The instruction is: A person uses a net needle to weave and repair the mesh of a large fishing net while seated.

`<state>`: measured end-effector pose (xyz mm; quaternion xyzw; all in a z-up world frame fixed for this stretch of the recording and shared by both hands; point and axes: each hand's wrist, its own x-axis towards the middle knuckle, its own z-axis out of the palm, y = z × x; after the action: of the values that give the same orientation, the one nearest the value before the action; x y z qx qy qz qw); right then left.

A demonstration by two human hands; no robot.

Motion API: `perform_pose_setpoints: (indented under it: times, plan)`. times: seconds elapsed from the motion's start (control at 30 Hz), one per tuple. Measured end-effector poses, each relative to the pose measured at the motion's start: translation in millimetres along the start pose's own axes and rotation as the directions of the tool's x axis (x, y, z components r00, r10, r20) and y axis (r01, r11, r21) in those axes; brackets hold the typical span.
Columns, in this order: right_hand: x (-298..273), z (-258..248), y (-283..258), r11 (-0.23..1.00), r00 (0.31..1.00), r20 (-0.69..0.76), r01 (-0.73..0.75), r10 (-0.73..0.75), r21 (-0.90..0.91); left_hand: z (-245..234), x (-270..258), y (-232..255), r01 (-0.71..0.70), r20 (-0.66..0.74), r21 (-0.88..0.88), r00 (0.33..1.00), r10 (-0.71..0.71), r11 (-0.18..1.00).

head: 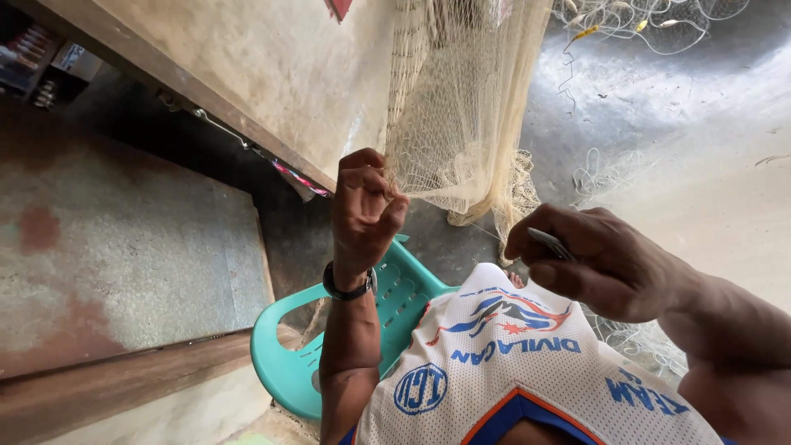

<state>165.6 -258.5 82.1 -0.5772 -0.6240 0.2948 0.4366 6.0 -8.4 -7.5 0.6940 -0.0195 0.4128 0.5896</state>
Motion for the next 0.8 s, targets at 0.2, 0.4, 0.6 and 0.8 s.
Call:
perform_pose_setpoints:
  times: [0.2,0.4,0.6,0.8]
  plan:
    - [2.5,6.9,-12.3,0.996,1.000,-0.014,-0.019,0.020,0.088,13.9,0.2,1.6,-0.072,-0.005,0.226,0.997,0.075,0.971]
    - [23.3,32.3,-24.1,0.977,0.974,0.090,0.204,-0.209,0.063,28.4,-3.6,-7.6,-0.118,-0.075,0.396,0.984,0.160,0.911]
    - [43.8,52.1,-13.1,0.943,0.947,0.066,0.303,-0.314,0.137,44.8,-5.1,-6.9,-0.088,-0.166,0.496,0.967,0.194,0.864]
    - [60.1,54.5,-23.1,0.944,0.944,0.083,0.309,-0.319,0.118,55.4,-10.5,-24.7,-0.021,-0.309,0.465,0.933,0.185,0.885]
